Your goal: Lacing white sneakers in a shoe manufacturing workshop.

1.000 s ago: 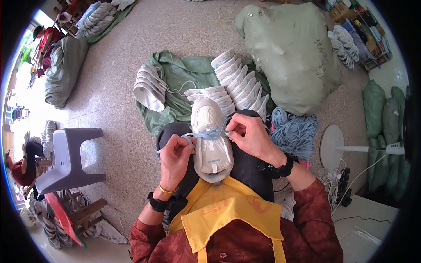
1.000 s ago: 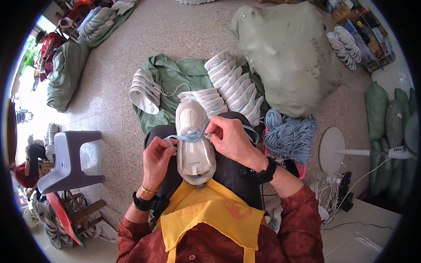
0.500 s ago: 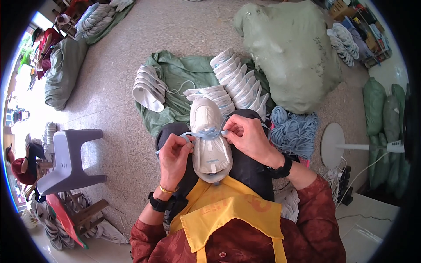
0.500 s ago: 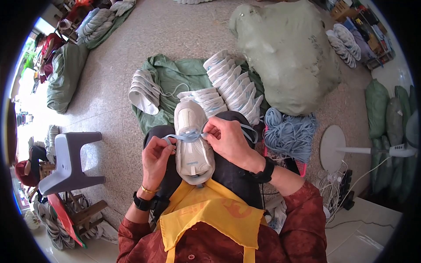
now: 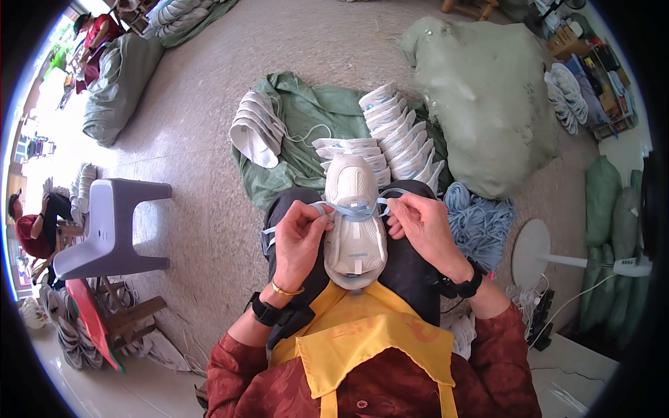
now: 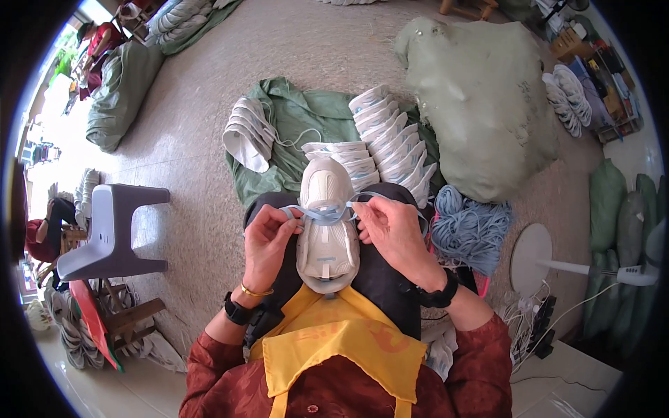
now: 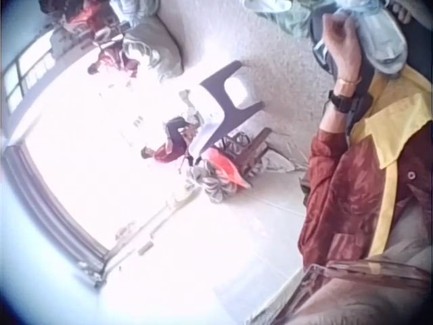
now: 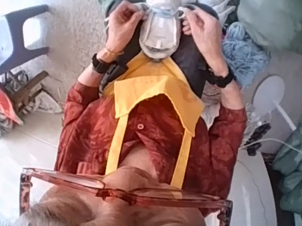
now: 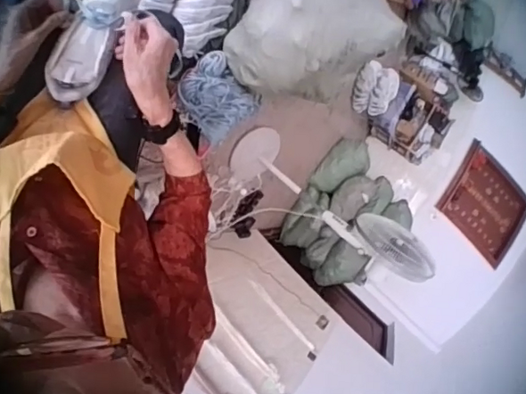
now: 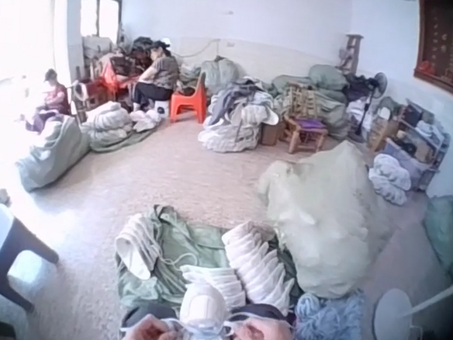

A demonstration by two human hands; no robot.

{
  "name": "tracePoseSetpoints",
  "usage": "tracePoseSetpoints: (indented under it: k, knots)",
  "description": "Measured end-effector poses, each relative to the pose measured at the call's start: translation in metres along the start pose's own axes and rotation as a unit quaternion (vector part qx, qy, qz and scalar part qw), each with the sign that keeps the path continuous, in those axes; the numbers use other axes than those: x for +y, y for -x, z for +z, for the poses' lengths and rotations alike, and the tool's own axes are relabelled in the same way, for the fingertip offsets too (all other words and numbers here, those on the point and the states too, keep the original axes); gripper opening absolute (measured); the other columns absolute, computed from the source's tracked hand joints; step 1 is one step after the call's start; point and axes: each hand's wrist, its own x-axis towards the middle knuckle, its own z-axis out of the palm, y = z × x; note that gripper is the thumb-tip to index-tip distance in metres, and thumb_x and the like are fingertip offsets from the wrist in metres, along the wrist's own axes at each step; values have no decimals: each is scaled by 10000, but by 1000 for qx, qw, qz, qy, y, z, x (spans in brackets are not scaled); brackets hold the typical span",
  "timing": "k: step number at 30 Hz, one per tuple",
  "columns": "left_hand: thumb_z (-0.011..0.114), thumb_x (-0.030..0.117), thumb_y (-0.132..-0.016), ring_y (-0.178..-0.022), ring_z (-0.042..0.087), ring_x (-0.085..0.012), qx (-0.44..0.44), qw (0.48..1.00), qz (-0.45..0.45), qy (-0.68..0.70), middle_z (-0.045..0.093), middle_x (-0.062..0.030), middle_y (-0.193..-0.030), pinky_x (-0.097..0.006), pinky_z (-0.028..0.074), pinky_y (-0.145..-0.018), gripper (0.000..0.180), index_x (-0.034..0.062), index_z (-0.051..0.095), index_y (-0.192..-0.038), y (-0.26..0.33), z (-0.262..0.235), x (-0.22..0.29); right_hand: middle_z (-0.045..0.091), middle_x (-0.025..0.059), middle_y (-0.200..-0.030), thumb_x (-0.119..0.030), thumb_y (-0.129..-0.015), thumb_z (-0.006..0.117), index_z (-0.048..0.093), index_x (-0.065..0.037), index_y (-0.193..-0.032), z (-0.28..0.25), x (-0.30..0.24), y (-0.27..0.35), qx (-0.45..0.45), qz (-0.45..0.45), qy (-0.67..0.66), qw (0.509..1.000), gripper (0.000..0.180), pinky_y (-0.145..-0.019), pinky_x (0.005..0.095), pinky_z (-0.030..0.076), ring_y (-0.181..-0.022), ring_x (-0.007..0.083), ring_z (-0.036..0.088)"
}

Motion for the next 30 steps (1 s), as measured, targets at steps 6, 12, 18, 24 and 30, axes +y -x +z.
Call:
tracePoseSetpoints:
  k: [6, 12, 18, 24, 30]
  knots:
    - [603, -48, -1016, -917, 649, -99, -2, 1000, 6, 19, 695, -120, -1149, -254, 554, -877, 73, 1, 561, -982, 0, 4, -3, 698, 49, -763, -69, -901, 790, 687, 30, -907, 2, 2, 11, 33, -121, 119, 985, 143, -581, 234, 545, -643, 88, 667]
    - [619, -74, -993, -934, 658, -96, -10, 1000, 10, -19, 707, -96, -1129, -244, 550, -873, 96, 2, 561, -979, 1, 3, -4, 662, 108, -997, -102, -806, 860, 696, 8, -1038, 7, 5, 9, 26, -198, 187, 962, 305, -712, 307, 578, -782, 215, 695]
    - [662, -93, -917, -864, 677, -89, -1, 964, 91, -251, 732, -81, -1024, -246, 562, -767, 115, -12, 581, -933, 0, 12, 11, 689, 106, -983, -108, -784, 885, 710, 41, -1020, 7, -3, 11, 16, -209, 215, 954, 329, -713, 290, 590, -766, 188, 705]
    - [701, -88, -846, -743, 677, -145, 10, 946, 128, -297, 666, -93, -855, -278, 545, -676, 166, -18, 566, -912, -2, 16, 13, 669, 179, -920, -52, -835, 768, 690, 58, -1017, 14, -1, 9, -3, -163, 179, 970, 227, -706, 398, 574, -784, 322, 713]
    - [719, -80, -840, -675, 629, -140, 31, 956, 85, -279, 602, -64, -786, -280, 506, -614, 219, 2, 524, -897, -2, 18, 14, 653, 221, -861, 40, -826, 654, 588, 33, -1062, 20, -2, 7, 10, -201, 225, 953, 246, -700, 476, 543, -791, 424, 671]
